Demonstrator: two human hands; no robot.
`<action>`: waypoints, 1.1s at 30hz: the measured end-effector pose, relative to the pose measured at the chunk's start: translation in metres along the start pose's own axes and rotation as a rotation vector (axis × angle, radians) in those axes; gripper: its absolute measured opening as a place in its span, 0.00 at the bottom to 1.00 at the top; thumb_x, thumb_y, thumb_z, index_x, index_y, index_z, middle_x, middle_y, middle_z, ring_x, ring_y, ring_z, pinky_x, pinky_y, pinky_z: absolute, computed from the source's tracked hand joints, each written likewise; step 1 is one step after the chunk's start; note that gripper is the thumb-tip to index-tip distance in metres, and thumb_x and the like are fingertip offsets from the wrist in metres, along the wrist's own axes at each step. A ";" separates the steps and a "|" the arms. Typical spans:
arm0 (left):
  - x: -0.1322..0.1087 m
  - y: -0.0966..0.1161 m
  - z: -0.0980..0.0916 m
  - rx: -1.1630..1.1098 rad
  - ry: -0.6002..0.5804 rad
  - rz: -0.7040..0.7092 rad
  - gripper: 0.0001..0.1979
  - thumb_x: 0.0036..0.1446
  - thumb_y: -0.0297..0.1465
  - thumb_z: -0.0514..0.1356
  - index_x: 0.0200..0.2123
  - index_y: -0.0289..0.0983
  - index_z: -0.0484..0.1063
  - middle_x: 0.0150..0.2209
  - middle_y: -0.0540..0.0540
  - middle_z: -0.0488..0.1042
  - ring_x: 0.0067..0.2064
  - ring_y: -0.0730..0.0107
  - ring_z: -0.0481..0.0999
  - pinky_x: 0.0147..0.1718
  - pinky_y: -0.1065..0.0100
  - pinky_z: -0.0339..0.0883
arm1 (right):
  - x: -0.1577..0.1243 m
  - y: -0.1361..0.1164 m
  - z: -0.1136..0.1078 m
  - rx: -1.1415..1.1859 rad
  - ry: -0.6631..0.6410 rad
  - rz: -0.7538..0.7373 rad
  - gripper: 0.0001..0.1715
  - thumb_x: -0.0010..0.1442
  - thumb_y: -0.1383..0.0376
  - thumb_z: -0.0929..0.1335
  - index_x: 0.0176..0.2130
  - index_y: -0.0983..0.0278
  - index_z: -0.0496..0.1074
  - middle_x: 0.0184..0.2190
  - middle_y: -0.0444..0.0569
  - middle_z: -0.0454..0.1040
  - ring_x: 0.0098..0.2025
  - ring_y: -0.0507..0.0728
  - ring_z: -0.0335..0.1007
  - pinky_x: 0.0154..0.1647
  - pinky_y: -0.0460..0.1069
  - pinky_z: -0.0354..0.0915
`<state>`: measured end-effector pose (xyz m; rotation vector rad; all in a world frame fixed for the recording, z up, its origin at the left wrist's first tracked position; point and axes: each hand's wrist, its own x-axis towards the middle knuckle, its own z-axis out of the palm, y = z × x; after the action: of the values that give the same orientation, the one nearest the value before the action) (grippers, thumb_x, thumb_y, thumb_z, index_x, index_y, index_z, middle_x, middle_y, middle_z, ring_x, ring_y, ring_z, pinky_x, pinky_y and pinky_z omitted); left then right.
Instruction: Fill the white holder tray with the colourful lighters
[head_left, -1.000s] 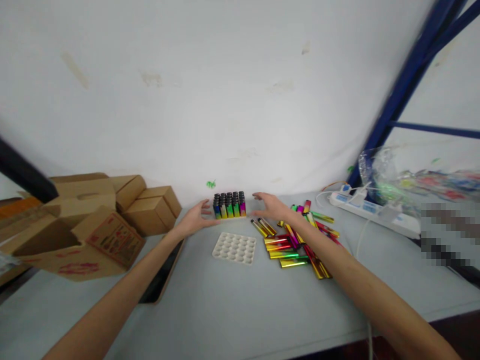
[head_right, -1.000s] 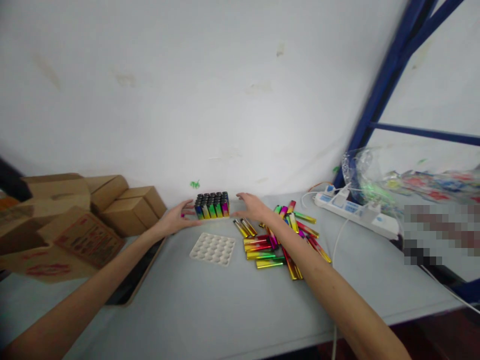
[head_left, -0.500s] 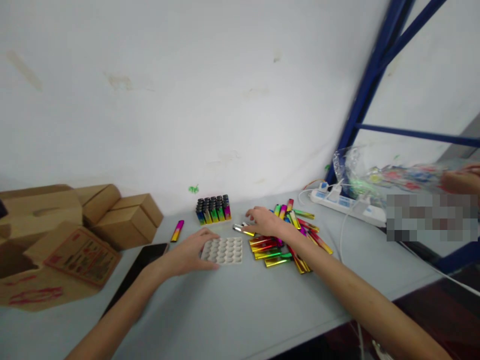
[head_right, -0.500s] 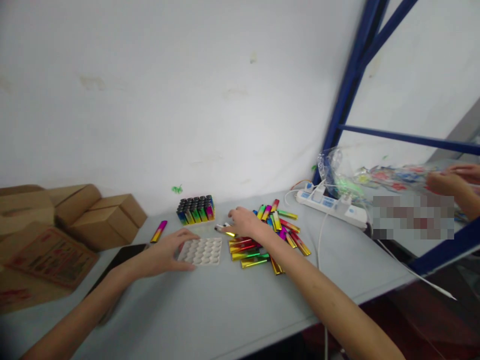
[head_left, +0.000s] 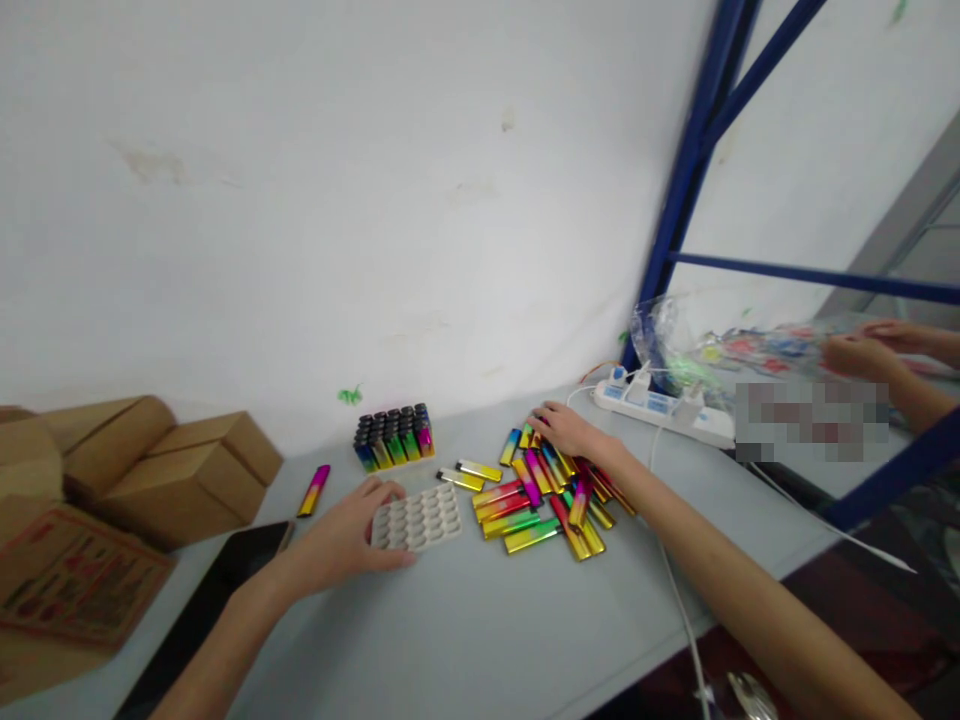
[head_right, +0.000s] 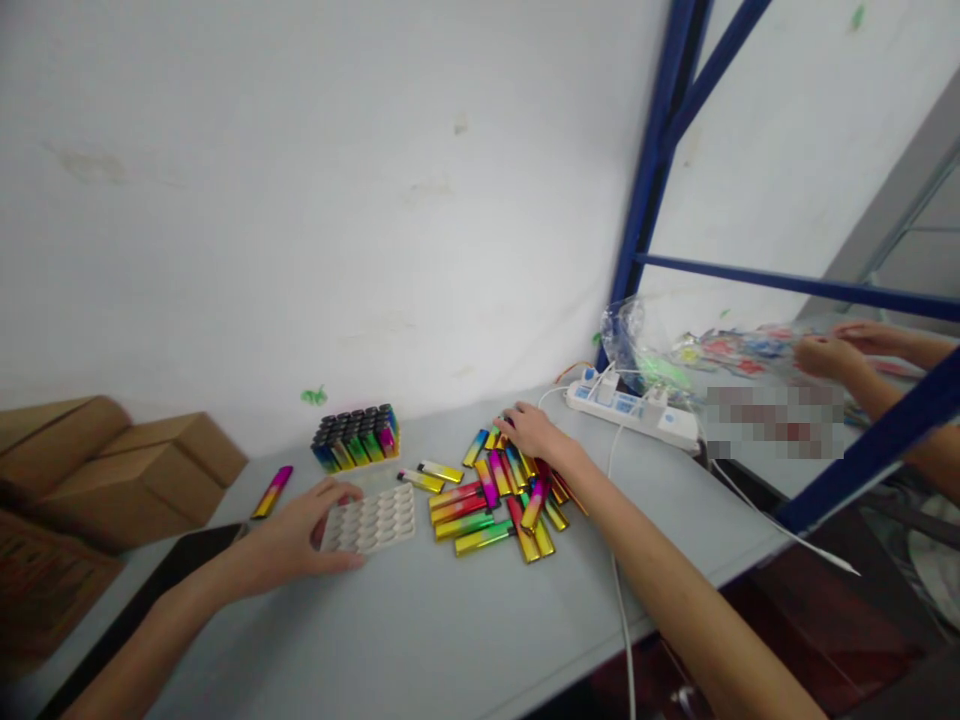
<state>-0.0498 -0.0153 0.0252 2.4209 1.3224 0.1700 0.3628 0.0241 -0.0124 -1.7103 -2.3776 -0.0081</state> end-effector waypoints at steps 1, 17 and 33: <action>-0.001 -0.001 0.002 -0.006 0.019 0.010 0.32 0.48 0.49 0.72 0.54 0.40 0.75 0.50 0.43 0.76 0.43 0.55 0.79 0.43 0.61 0.75 | -0.002 -0.004 0.004 0.014 0.004 -0.008 0.16 0.75 0.63 0.66 0.56 0.64 0.79 0.56 0.61 0.80 0.60 0.64 0.75 0.64 0.57 0.66; -0.012 -0.002 0.013 -0.020 0.080 0.065 0.30 0.50 0.48 0.72 0.54 0.42 0.75 0.52 0.44 0.77 0.44 0.58 0.80 0.44 0.63 0.76 | -0.053 -0.037 -0.053 0.241 -0.045 0.147 0.21 0.70 0.50 0.71 0.44 0.65 0.77 0.39 0.55 0.82 0.39 0.61 0.77 0.40 0.51 0.67; -0.013 -0.004 0.016 -0.020 0.127 0.114 0.28 0.51 0.47 0.71 0.53 0.42 0.76 0.50 0.44 0.78 0.48 0.56 0.81 0.48 0.63 0.76 | -0.058 -0.035 -0.046 0.537 -0.021 0.201 0.16 0.67 0.56 0.71 0.34 0.65 0.77 0.32 0.51 0.82 0.35 0.59 0.78 0.38 0.51 0.68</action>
<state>-0.0553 -0.0283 0.0104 2.5055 1.2279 0.3710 0.3553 -0.0471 0.0270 -1.6605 -1.9587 0.6208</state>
